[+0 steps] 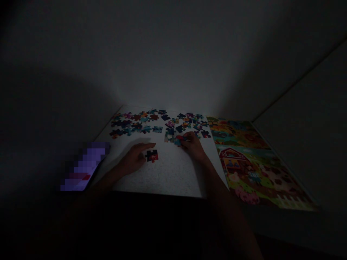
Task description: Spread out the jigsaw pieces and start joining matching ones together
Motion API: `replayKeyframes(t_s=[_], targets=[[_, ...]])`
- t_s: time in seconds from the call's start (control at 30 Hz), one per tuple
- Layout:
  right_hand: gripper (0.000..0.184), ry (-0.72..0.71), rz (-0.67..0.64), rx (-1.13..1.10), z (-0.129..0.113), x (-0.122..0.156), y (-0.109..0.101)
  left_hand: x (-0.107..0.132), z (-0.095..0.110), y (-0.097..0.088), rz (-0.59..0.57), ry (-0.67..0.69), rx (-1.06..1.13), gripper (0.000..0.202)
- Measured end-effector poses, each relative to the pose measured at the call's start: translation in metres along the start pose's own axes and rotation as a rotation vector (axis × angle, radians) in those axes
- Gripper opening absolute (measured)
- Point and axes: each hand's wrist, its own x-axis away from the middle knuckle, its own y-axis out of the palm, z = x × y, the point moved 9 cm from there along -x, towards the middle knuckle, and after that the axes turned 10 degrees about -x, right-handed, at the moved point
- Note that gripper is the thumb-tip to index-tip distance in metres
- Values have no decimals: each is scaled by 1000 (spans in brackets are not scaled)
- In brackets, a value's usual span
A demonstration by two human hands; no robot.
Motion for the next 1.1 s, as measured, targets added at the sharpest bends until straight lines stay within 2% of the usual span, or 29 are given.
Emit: replayKeyframes(t_s=[0.23,0.33,0.47,0.6,0.87,1.1], targets=[[36,-110,76,51,-3,-8,-2,-2,-11,-2,75,-82,-68,68],[35,-127,72,74,-5,-8,-1,-2,-11,-2,83,-54,-44,68],[30,-185,62,189,-9,-9,1,0,-3,1,39,44,-34,61],[27,-209,59,224,-9,-10,0,2,-2,0,24,18,-47,59],[29,-195,47,217,-9,-9,1,4,14,1,-120,51,-49,64],[27,-215,54,241,-13,-9,2,10,7,4,-162,23,121,74]])
